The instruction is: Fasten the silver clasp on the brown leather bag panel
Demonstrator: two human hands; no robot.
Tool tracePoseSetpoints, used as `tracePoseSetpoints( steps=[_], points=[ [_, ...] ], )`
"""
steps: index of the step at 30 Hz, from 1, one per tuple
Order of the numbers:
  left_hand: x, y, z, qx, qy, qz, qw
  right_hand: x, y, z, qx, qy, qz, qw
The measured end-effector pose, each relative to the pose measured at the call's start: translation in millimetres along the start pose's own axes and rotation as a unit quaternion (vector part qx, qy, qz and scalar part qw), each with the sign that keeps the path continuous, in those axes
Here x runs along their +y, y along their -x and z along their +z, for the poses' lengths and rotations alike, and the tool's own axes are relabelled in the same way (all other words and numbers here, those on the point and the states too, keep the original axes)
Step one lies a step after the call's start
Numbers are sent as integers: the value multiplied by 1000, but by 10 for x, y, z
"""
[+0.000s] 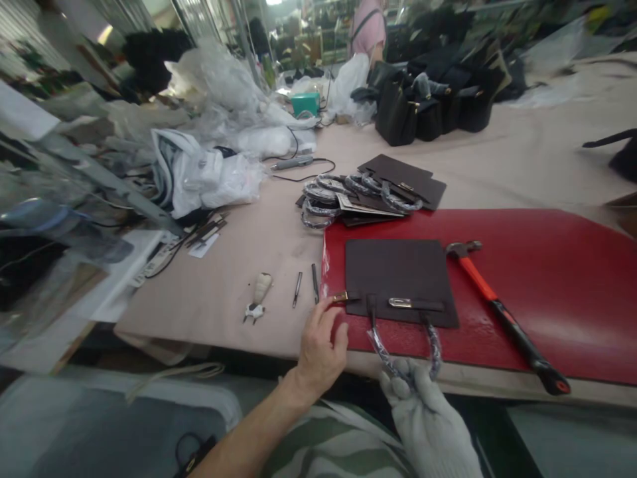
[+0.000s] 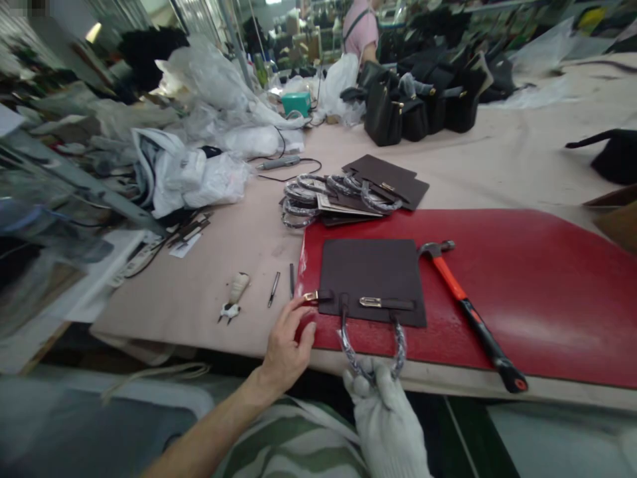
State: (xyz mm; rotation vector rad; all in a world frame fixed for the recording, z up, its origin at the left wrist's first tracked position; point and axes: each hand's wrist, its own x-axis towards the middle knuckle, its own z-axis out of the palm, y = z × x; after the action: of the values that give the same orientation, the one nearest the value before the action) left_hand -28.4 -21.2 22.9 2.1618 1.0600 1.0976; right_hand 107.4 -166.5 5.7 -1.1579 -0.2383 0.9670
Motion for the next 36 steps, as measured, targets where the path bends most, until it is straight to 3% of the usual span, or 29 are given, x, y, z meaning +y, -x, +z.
tracePoseSetpoints(
  steps=[5,10,16,19,21,24,27,30,33,36],
  points=[
    [-60,133,-93,20,-1,0,1000,-14,-34,-145,-14,29,20,999],
    [-351,87,-234,60,-56,-54,995,-149,-6,-225,-87,149,8,985],
    [-723,-354,-630,-26,-202,-218,954,-32,15,107,-95,91,41,991],
    [-840,-595,-895,-23,-264,-273,925,82,19,331,-90,28,105,990],
    [-918,-704,-1057,-35,-304,-300,903,128,32,399,-80,-5,142,987],
    [-1035,-790,-1216,-127,-341,-320,875,106,66,327,-42,-25,170,984],
    [-1129,-845,-1245,-224,-357,-305,854,-2,114,164,25,-47,182,982],
    [-1176,-908,-1210,-277,-365,-296,838,-99,143,84,75,-68,190,977],
    [-1175,-947,-1226,-284,-356,-298,839,-141,147,96,101,-87,202,970],
    [-1157,-935,-1300,-224,-283,-304,882,-155,167,102,112,-91,201,969]
  ],
)
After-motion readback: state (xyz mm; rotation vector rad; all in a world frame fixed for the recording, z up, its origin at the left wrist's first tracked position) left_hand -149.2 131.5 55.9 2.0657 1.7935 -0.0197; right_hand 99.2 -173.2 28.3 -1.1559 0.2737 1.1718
